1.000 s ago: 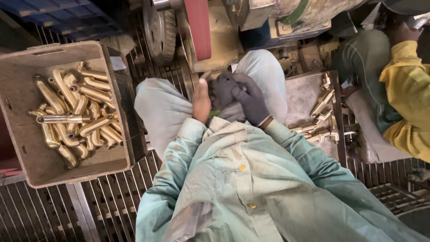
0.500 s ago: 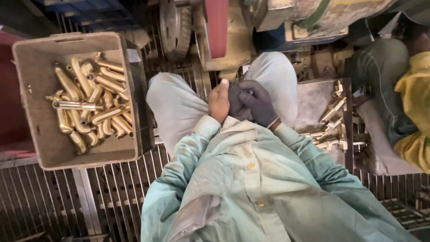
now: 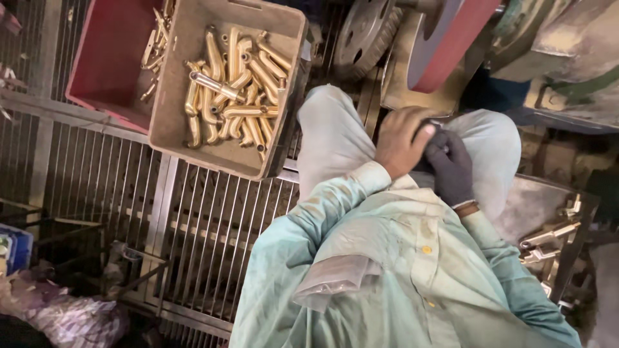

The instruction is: The person sorts brass-colored metal parts in a red bin, then uses a belt sander to polish each piece individually. The person holds each part with gloved hands against the moving belt and places the finished pieces into a nearby container.

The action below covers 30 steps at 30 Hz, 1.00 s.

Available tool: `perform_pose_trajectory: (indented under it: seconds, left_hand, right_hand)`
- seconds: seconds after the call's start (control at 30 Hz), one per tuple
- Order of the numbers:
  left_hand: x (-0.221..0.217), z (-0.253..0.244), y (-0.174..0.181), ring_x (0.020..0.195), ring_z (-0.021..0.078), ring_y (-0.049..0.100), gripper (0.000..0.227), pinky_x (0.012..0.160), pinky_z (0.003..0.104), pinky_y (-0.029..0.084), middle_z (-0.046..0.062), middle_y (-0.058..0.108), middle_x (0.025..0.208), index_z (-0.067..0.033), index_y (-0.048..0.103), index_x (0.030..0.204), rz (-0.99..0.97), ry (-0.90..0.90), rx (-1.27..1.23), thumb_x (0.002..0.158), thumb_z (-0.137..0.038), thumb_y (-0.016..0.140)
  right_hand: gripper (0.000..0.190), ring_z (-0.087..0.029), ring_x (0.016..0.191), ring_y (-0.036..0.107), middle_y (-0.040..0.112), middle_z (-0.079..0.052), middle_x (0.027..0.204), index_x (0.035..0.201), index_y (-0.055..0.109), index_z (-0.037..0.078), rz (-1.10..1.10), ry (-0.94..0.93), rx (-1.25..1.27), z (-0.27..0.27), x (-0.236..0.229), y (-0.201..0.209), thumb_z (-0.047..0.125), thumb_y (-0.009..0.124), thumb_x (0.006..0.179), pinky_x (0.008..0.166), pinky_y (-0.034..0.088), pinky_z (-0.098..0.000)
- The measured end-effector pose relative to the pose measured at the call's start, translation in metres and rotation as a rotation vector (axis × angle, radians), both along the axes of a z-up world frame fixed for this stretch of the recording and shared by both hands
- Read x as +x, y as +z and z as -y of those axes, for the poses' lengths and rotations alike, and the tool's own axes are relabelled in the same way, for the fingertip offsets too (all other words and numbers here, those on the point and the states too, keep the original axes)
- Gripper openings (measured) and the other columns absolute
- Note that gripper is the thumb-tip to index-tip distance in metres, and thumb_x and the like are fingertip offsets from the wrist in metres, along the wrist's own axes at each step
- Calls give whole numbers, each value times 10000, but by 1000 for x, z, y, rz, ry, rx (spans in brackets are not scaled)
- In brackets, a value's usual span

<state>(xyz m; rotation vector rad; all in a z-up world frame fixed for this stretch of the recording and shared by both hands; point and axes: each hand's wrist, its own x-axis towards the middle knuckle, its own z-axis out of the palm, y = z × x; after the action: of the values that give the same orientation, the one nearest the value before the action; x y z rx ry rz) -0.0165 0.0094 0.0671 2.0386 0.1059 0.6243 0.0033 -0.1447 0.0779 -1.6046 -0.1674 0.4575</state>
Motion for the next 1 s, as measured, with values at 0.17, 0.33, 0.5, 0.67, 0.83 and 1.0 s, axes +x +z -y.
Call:
perform_pose_trajectory:
  seconds: [0.17, 0.33, 0.5, 0.67, 0.83, 1.0]
  left_hand:
    - [-8, 7, 19, 1245, 270, 668, 281, 1139, 395, 500, 56, 689, 1328, -199, 709, 1180, -20, -193, -168, 945, -350, 736]
    - [-9, -3, 23, 1322, 249, 622, 445, 1156, 362, 476, 73, 652, 1369, -155, 660, 1265, 43, -415, -502, 881, -321, 812]
    - [-14, -6, 21, 1196, 223, 679, 443, 1060, 334, 519, 67, 714, 1256, -150, 710, 1211, -119, -297, -412, 817, -290, 857]
    - [-18, -15, 17, 1147, 264, 695, 376, 1019, 339, 535, 68, 727, 1201, -150, 719, 1188, -90, -92, -297, 845, -232, 848]
    - [-26, -48, 19, 1164, 266, 699, 382, 1033, 338, 548, 90, 716, 1210, -91, 698, 1184, 59, 47, -306, 820, 23, 689]
    - [-45, -95, 16, 1076, 221, 731, 361, 959, 336, 566, 84, 727, 1158, -58, 705, 1148, 38, 209, -537, 815, 51, 615]
  right_hand:
    - [251, -335, 1081, 650, 671, -129, 1110, 1156, 637, 58, 931, 381, -490, 0, 12, 12, 146, 674, 924, 955, 500, -417]
    - [327, -393, 1097, 631, 646, -172, 1157, 1188, 621, 47, 913, 468, -459, 5, 12, 11, 173, 680, 893, 945, 500, -461]
    - [346, -379, 1063, 639, 670, -173, 1132, 1209, 638, 41, 913, 506, -695, 2, 16, -12, 233, 658, 921, 892, 506, -459]
    - [442, -355, 1015, 643, 670, -181, 1098, 1171, 617, 9, 755, 340, -426, 2, 10, -19, 380, 704, 947, 870, 527, -442]
    - [362, -274, 931, 660, 683, -116, 1051, 1208, 630, 52, -567, 51, 547, 6, 9, -29, 384, 590, 1069, 878, 550, -469]
    - [348, -257, 929, 656, 687, -102, 1074, 1226, 619, 56, -610, 102, 548, 10, 20, -55, 356, 624, 1051, 857, 547, -447]
